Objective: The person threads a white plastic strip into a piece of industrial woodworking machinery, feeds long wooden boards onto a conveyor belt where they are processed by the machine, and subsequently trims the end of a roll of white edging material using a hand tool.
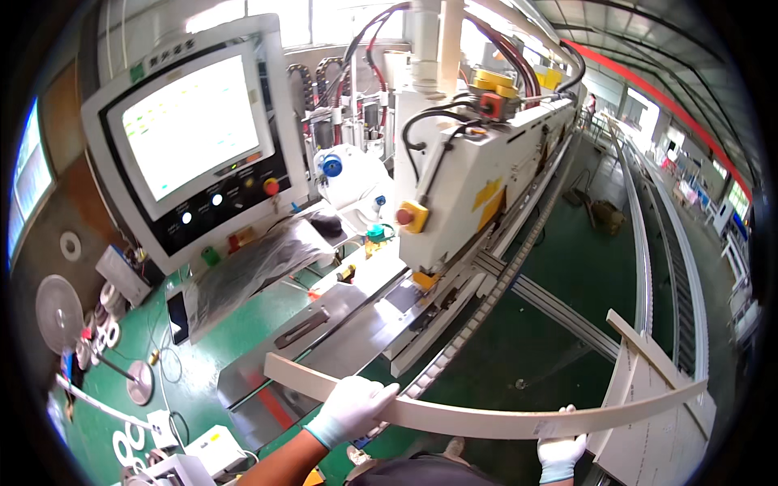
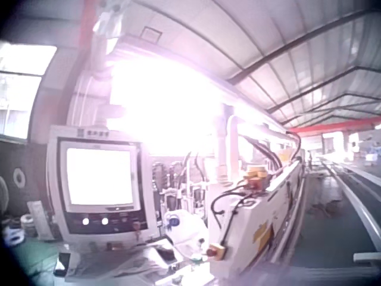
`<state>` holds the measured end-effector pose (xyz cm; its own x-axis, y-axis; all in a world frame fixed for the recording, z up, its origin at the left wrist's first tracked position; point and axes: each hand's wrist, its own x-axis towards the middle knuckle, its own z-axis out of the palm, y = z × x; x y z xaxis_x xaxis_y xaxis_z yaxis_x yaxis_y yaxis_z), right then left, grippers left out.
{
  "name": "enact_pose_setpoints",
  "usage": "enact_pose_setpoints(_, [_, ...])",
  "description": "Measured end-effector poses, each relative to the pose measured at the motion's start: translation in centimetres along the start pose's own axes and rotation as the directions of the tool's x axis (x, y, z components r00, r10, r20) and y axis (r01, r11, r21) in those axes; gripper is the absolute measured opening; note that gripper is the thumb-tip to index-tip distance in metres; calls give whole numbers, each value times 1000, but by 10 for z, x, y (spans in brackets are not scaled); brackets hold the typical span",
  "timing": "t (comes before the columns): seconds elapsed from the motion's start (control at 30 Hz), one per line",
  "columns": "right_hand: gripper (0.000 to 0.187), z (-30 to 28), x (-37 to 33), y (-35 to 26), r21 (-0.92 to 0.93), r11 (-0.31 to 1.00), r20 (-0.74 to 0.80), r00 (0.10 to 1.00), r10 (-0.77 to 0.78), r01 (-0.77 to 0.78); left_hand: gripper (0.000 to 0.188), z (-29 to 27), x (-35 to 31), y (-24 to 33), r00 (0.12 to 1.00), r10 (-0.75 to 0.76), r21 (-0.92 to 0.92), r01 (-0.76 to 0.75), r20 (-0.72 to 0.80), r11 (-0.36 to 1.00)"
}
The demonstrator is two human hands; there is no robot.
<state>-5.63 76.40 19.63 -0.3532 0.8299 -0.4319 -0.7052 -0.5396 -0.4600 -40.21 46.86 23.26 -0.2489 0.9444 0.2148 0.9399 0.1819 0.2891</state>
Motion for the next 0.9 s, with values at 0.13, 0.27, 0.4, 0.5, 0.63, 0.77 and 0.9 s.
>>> enact_pose_setpoints(0.13, [65, 61, -26, 41, 25, 999, 292, 955, -52, 47, 52, -41, -85, -45, 986, -52, -61, 42, -158, 997])
enact_pose_setpoints(0.27, [66, 119, -11, 46, 31, 980, 213, 957, -197, 195, 47, -114, -213, -70, 899, -408, 3, 414, -160, 910])
enact_pose_setpoints(0.4, [60, 115, 54, 99, -239, 968, 145, 988, -45, 79, 51, -137, -413, -81, 723, -628, 295, 691, -289, 660])
enact_pose_setpoints(0.5, [57, 107, 25, 201, -349, 897, 89, 944, 319, -271, 52, -159, -510, -69, 485, -868, 455, 801, -110, 390])
enact_pose_setpoints(0.63, [43, 87, -36, 296, -443, 652, 175, 654, 736, -615, 32, -181, -621, -10, 413, -858, 428, 864, -305, 264])
enact_pose_setpoints(0.77, [46, 116, -78, 354, -595, 416, -23, 532, 847, -688, 47, -172, -690, 28, -198, -980, 487, 854, -21, -183])
enact_pose_setpoints(0.9, [50, 99, -78, 411, -785, 195, -117, 449, 886, -589, 47, -139, -653, -11, -106, -994, 452, 888, 14, -88])
